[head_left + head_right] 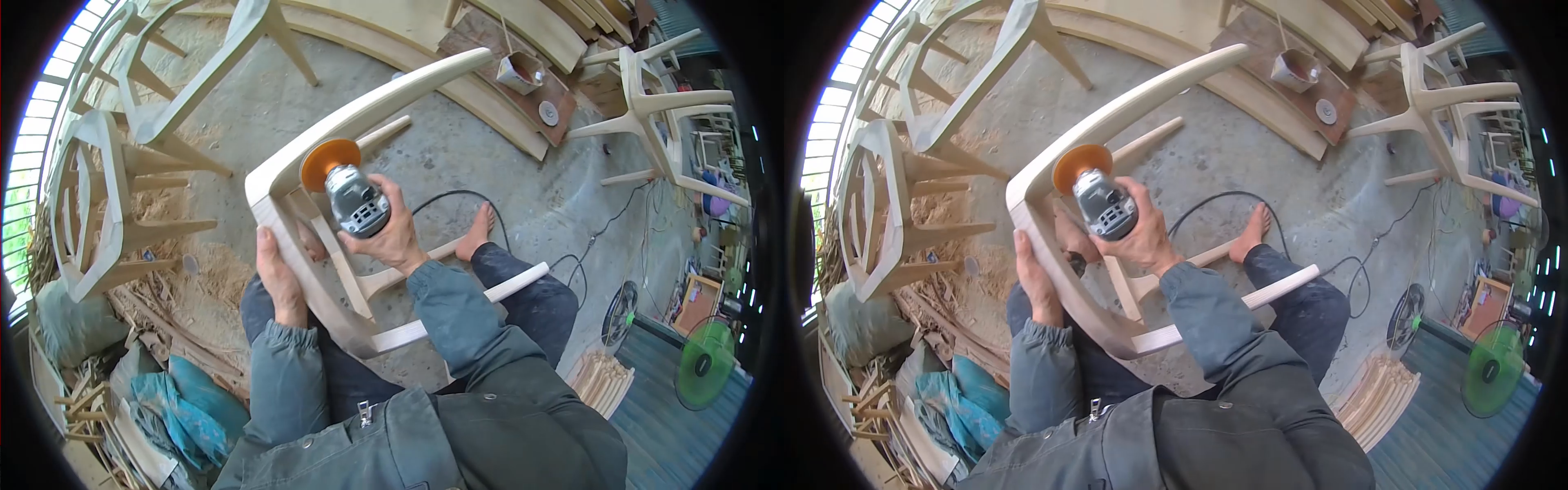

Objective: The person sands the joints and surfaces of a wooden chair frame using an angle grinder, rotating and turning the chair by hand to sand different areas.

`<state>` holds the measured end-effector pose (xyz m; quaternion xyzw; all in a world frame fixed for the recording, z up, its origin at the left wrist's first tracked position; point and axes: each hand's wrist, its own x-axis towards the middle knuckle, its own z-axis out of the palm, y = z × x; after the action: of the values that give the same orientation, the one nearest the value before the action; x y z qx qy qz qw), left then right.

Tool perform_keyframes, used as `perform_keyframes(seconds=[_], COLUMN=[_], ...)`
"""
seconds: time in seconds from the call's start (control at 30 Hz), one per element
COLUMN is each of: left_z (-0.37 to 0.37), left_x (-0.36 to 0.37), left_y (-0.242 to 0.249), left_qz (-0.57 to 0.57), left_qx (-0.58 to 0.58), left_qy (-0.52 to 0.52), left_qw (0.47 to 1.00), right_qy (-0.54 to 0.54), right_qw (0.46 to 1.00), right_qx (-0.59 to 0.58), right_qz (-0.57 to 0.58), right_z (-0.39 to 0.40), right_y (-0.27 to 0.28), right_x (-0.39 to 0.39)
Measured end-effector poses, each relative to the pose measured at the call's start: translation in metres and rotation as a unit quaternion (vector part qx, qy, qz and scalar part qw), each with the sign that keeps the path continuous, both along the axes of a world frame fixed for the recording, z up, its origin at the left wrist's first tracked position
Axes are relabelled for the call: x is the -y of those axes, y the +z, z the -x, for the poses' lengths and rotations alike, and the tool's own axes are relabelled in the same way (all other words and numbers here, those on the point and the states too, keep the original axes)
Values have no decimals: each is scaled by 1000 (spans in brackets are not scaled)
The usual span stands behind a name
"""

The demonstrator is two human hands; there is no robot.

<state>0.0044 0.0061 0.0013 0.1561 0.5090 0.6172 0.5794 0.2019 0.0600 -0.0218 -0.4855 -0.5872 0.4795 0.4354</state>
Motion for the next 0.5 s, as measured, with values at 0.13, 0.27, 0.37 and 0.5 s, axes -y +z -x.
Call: perform_keyframes(seconds=[0.13,0.27,0.37,0.5], left_z=[-7,-2,-1,3], left_x=[-1,2,6,4], left_y=[10,7,-3,-10], left_qz=[9,21,88,50], left_qx=[-41,-84,-100,-58], left_qy=[-5,-2,40,52], left_qw=[999,996,990,996], right_qy=[-104,-236,-231,-113], right_qw=[992,948,931,942], right_qx=[-25,-214,-252,-245], right_qz=[-65,5,128,202], right_z=[-42,-94,-122,-120], right_y=[-19,-19,12,47], right_x=[-34,-77,-72,-37])
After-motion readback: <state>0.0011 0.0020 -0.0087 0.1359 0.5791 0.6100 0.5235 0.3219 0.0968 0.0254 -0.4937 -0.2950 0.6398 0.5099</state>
